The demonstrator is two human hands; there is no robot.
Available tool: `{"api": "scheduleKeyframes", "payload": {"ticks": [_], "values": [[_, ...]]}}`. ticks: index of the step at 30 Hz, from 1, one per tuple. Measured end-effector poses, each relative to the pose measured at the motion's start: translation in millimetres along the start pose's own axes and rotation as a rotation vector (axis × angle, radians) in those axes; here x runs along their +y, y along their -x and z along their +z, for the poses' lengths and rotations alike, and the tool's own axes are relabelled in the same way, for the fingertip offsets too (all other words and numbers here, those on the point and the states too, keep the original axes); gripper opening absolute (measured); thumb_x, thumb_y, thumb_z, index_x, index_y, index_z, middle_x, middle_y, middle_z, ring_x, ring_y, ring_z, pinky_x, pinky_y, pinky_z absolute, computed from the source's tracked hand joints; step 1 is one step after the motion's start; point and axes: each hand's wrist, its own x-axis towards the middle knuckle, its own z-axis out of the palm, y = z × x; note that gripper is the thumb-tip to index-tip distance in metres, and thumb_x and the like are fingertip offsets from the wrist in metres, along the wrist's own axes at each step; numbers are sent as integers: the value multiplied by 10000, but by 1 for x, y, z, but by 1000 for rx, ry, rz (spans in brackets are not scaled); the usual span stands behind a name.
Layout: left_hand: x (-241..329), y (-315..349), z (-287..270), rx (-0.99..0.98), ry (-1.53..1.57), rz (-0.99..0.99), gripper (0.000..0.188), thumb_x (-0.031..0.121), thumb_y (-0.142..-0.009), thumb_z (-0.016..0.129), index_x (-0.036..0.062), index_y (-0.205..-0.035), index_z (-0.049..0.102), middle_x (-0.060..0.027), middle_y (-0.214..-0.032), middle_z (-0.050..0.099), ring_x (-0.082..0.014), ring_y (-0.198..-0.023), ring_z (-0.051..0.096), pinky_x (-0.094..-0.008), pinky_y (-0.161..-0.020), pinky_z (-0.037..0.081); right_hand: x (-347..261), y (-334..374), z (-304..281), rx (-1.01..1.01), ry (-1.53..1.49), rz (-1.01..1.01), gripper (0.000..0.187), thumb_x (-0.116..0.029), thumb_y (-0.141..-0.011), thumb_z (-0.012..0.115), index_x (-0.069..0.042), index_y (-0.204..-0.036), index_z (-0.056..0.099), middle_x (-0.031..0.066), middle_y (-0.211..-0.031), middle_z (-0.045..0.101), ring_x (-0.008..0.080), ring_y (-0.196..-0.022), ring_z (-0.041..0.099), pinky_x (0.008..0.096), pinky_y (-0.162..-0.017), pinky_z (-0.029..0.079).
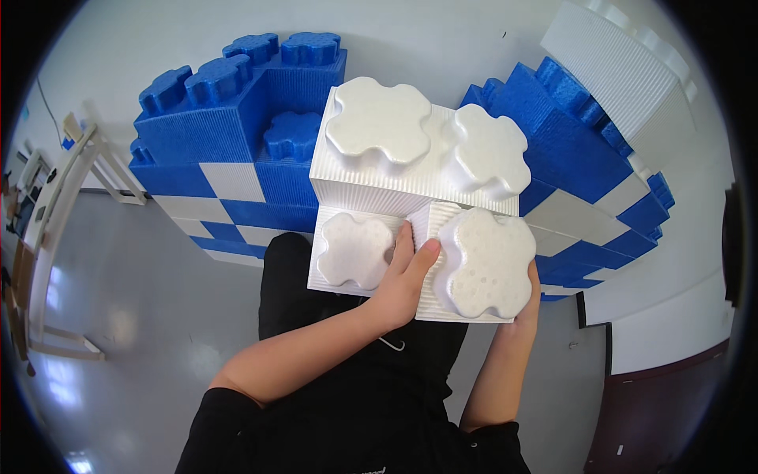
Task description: The recorder is assembling large white interlocking foam blocks together.
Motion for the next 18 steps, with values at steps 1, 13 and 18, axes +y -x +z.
{"api": "scheduleKeyframes", "payload": {"ticks": [1, 13, 18], "values": [[1, -1, 0, -3, 14, 3, 912, 501, -990, 435, -144, -1488, 26, -285, -1571, 121, -338, -1477, 92, -344, -1189, 99, 0, 0, 1, 0, 2, 0, 502, -325, -978, 537, 33, -1328, 506, 152, -1288, 597, 239, -1139, 611, 363, -952, 501], [-19, -7, -7, -23, -26, -26, 964, 558, -971, 431, -139, -1490, 15, -298, -1563, 121, -349, -1477, 81, -352, -1188, 94, 16, -13, -18, -38, 8, 32, 518, -340, -981, 528, 25, -1347, 492, 165, -1296, 591, 257, -1147, 608, 371, -957, 505], [-27, -9, -7, -18, -21, -14, 981, 568, -968, 430, -148, -1483, 0, -299, -1569, 100, -349, -1478, 64, -358, -1191, 84, 19, -14, -16, -69, -12, 38, 542, -365, -994, 498, 12, -1382, 458, 166, -1334, 566, 278, -1198, 577, 394, -1002, 484]]}}
